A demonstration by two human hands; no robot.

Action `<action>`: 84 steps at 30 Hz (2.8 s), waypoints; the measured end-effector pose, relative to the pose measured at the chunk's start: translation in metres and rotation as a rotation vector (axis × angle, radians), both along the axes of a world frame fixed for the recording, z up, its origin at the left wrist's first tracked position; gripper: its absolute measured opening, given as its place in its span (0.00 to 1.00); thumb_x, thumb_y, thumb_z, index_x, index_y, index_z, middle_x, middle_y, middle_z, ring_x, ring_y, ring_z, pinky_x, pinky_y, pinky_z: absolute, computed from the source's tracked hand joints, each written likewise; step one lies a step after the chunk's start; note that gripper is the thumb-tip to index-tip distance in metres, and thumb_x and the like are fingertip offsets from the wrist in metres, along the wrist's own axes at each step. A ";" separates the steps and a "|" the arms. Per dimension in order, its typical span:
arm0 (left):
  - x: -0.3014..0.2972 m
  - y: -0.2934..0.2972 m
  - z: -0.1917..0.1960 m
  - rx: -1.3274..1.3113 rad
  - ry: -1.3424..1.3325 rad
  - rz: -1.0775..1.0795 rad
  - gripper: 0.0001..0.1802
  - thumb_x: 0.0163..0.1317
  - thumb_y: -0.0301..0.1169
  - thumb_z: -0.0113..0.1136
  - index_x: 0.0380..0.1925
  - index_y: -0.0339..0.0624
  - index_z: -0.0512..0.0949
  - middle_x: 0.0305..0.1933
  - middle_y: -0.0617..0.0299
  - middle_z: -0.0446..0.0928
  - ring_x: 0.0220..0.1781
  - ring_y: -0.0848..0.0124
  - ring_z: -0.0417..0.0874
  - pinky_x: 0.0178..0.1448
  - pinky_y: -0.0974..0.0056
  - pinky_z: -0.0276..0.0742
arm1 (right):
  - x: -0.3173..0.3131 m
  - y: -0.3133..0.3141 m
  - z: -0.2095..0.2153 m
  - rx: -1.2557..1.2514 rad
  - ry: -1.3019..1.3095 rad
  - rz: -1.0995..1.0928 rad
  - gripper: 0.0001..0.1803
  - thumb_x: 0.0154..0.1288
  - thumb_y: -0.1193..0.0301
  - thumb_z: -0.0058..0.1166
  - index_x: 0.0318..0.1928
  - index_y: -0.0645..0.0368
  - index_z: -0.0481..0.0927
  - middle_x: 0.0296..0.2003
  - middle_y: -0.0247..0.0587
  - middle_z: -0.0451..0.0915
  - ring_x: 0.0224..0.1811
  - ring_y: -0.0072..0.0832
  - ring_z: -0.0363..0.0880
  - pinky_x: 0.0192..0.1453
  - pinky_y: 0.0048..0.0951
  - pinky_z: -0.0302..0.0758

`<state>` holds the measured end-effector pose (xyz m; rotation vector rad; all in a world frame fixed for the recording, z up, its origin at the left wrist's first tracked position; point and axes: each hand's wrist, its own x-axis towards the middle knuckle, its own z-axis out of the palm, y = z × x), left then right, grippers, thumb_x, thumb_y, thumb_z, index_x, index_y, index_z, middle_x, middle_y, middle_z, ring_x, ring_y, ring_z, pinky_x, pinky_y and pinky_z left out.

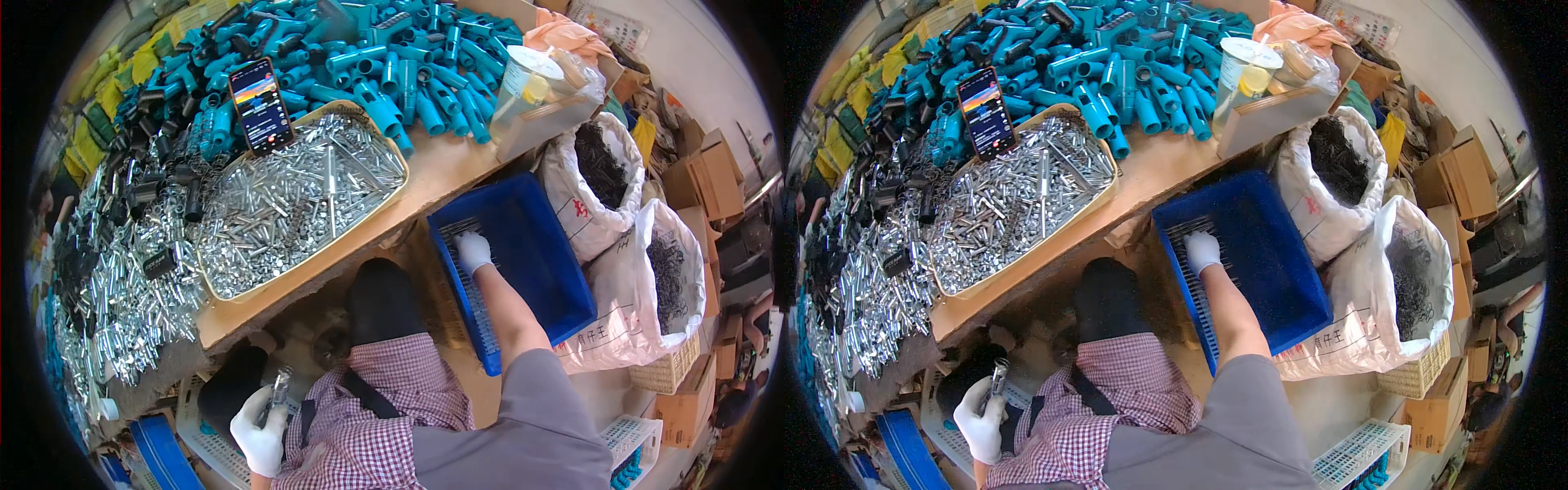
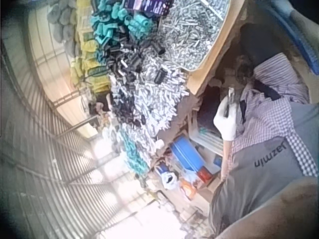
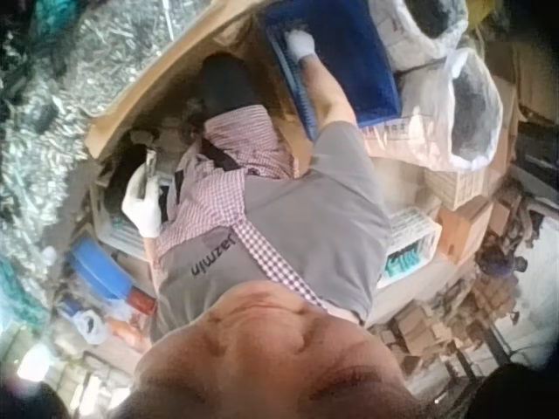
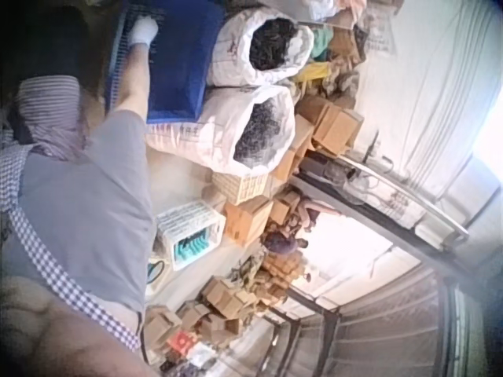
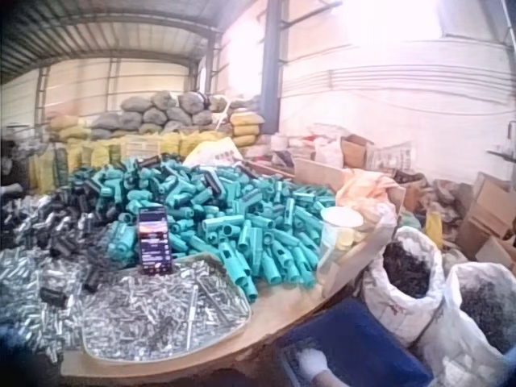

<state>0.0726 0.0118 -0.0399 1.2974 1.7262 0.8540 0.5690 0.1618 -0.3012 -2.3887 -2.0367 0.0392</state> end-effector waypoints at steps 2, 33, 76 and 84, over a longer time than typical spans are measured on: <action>0.001 0.003 0.004 0.002 0.049 -0.030 0.18 0.51 0.23 0.64 0.44 0.28 0.83 0.36 0.53 0.86 0.37 0.71 0.84 0.47 0.68 0.79 | 0.000 0.005 0.004 -0.153 -0.013 -0.021 0.13 0.64 0.74 0.47 0.42 0.54 0.85 0.43 0.50 0.84 0.49 0.48 0.83 0.51 0.47 0.80; -0.090 -0.043 0.042 0.187 -0.371 0.289 0.22 0.59 0.26 0.61 0.54 0.29 0.79 0.28 0.65 0.79 0.24 0.83 0.74 0.28 0.75 0.70 | -0.368 -0.111 0.267 -0.339 1.360 0.712 0.17 0.60 0.70 0.66 0.49 0.64 0.84 0.39 0.43 0.87 0.38 0.25 0.87 0.46 0.27 0.81; -0.086 -0.054 0.034 0.245 0.025 -0.277 0.20 0.50 0.33 0.70 0.43 0.34 0.85 0.42 0.46 0.86 0.41 0.59 0.90 0.48 0.63 0.83 | -0.365 -0.127 0.260 -0.634 2.037 0.584 0.31 0.80 0.53 0.40 0.65 0.70 0.70 0.59 0.57 0.77 0.65 0.42 0.76 0.69 0.39 0.71; -0.070 -0.041 0.027 0.162 0.063 -0.316 0.19 0.55 0.35 0.72 0.46 0.39 0.85 0.39 0.47 0.86 0.38 0.58 0.89 0.43 0.62 0.83 | -0.374 -0.132 0.241 -0.653 2.136 0.467 0.32 0.81 0.52 0.39 0.66 0.70 0.68 0.62 0.59 0.75 0.66 0.44 0.75 0.71 0.42 0.70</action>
